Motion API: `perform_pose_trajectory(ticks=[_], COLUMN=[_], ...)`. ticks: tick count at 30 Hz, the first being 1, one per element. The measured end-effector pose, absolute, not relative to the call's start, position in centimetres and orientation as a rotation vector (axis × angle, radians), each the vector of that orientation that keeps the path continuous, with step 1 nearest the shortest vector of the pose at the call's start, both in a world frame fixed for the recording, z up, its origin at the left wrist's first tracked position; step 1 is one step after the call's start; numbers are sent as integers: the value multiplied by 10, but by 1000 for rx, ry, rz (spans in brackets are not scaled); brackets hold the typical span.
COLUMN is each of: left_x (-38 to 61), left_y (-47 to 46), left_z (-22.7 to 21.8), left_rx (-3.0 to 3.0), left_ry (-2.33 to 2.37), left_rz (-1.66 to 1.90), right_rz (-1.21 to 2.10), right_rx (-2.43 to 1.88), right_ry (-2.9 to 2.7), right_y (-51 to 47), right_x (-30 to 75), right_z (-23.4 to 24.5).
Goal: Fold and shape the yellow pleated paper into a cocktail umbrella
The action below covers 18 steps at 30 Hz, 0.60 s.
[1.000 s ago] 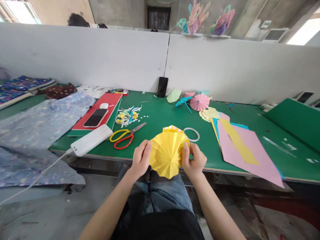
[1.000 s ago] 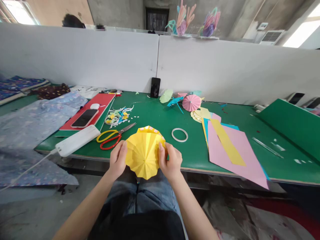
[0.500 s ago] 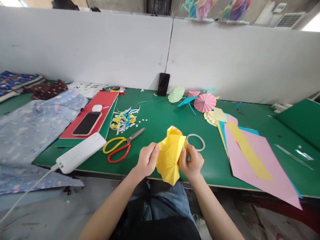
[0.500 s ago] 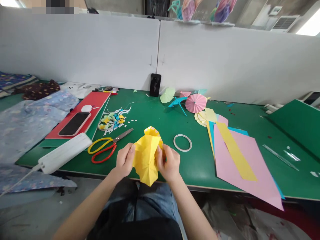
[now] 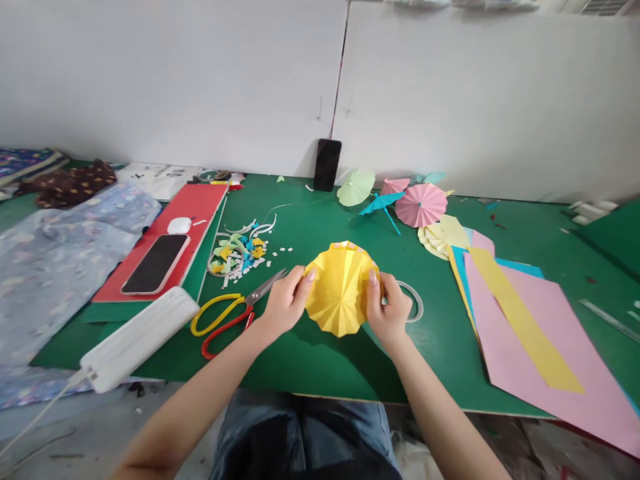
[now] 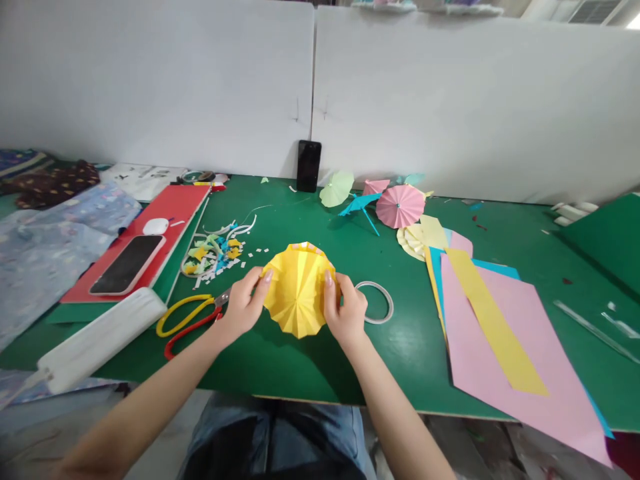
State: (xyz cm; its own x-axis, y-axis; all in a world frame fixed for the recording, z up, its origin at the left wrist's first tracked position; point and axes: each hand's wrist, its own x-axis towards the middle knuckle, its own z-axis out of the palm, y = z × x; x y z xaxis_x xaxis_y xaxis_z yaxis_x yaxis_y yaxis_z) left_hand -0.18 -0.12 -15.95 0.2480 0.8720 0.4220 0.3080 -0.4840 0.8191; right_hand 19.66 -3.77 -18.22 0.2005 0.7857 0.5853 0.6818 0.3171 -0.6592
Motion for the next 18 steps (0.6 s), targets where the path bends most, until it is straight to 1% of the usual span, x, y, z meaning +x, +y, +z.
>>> perform_pose_trajectory(ticks=[5,9,13,18], left_x=[-9,-15,-23,-27], left_y=[26,25,26,37], left_z=[-152,-152,-151,-138], left_rx=[1863,1754,1663,1610], left_ry=[1051,1030,985,860], left_rz=[1114,1088,1054,977], right_rz=[299,534,798,1058], right_rx=[-1362,-1253,-1162,-1064], right_ry=[-1471,-1508,-1538,-1707], right_y=[-27,-28,-22,-14], right_x=[208,207,204,204], right_z=[-194,-188,-160,-101])
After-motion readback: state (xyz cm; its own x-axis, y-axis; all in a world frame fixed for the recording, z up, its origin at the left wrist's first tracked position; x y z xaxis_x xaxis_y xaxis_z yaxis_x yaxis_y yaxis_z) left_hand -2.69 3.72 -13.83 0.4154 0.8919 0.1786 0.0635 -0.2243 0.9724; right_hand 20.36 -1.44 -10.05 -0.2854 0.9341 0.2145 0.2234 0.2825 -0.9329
